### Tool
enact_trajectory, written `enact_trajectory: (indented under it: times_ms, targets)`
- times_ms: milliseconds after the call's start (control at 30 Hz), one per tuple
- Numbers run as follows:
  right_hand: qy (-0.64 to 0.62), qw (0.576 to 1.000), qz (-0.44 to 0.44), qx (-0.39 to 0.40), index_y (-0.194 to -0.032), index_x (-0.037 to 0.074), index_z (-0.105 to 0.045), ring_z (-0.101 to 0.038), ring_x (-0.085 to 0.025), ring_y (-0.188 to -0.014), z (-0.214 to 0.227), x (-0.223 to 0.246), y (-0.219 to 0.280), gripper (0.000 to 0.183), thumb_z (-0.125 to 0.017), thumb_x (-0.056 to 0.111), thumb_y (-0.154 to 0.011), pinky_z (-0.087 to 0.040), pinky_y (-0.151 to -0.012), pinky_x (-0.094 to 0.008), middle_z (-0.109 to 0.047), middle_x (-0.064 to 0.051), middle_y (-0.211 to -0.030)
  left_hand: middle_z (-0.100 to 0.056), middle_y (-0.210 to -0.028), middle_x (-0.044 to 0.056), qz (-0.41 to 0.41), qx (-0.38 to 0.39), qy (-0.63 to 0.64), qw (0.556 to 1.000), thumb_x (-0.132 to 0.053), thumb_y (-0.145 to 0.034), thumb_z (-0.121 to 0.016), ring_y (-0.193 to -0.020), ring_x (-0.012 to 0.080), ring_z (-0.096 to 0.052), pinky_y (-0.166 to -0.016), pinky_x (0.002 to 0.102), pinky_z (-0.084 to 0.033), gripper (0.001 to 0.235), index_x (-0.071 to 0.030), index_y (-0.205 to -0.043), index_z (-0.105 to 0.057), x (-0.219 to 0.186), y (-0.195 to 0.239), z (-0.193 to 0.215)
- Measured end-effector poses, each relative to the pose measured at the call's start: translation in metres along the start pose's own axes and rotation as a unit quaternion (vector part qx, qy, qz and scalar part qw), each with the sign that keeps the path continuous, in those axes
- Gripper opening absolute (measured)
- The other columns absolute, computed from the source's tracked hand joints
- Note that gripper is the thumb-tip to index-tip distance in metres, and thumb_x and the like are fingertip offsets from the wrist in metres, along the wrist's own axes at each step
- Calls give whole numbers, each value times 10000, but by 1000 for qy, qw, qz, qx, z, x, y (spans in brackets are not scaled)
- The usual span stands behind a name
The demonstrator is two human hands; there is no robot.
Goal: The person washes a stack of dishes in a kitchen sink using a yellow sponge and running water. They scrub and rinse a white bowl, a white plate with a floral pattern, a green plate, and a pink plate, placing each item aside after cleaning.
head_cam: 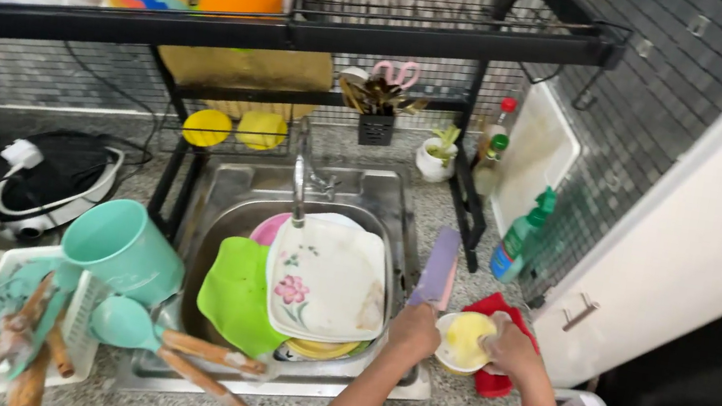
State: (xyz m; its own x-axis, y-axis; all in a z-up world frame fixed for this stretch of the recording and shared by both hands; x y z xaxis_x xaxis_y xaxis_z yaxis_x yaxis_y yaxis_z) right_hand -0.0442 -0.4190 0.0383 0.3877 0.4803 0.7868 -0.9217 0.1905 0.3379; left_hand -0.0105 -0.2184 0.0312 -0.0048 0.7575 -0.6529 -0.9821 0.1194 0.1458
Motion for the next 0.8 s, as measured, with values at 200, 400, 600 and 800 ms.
enact_trajectory:
  times_ms: [200, 400, 600, 800]
  targets:
    - [279, 939, 118, -163, -1126, 97, -677, -705, -423, -1011, -7, -3, -10, 341, -734, 251, -828, -562, -893, -528, -726, -226, -1067, -705, -1133, 226, 3, -12, -39, 999, -120, -880, -641, -1060, 395, -701, -929, 484, -565, 210, -36, -1044, -743, 8, -5, -7]
    - [278, 948, 96, -122, -1115, 90, -678, -683, -422, -1056, -17, 90, 38, 424, -806, 335, -792, -555, -893, -534, -716, -215, -1104, -727, -1054, 171, 17, -64, 44, 997, -240, -851, -731, -1036, 351, -688, -892, 460, -544, 217, -71, -986, -743, 11, 11, 57]
    - [53, 972, 218, -69, -1150, 53, -648, -757, -366, -930, -79, 135, -8, 436, -768, 305, -816, -587, -811, -452, -748, -202, -1002, -770, -940, 163, 32, -172, 140, 975, -125, -806, -700, -928, 337, -732, -857, 418, -571, 209, -68, -1003, -743, 64, -2, 98]
    - [-302, 940, 6, 157, -1279, 116, -430, -689, -303, -963, -187, 162, -15, 444, -641, 182, -894, -645, -690, -539, -572, -97, -1129, -777, -979, 148, -5, -308, 216, 927, -139, -845, -670, -941, 300, -766, -838, 379, -586, 235, -58, -1054, -738, 161, -33, 111]
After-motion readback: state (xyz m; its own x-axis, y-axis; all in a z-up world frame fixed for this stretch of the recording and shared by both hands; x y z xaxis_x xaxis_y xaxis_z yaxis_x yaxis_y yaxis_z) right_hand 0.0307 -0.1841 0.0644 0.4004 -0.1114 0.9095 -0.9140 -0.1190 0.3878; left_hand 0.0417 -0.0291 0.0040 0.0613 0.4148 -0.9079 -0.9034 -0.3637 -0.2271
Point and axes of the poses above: each hand's wrist, its own y-axis away from the middle knuckle, its own z-axis out of the back of the hand, x = y × z, the point moved 6 cm from there along -y, towards the middle knuckle
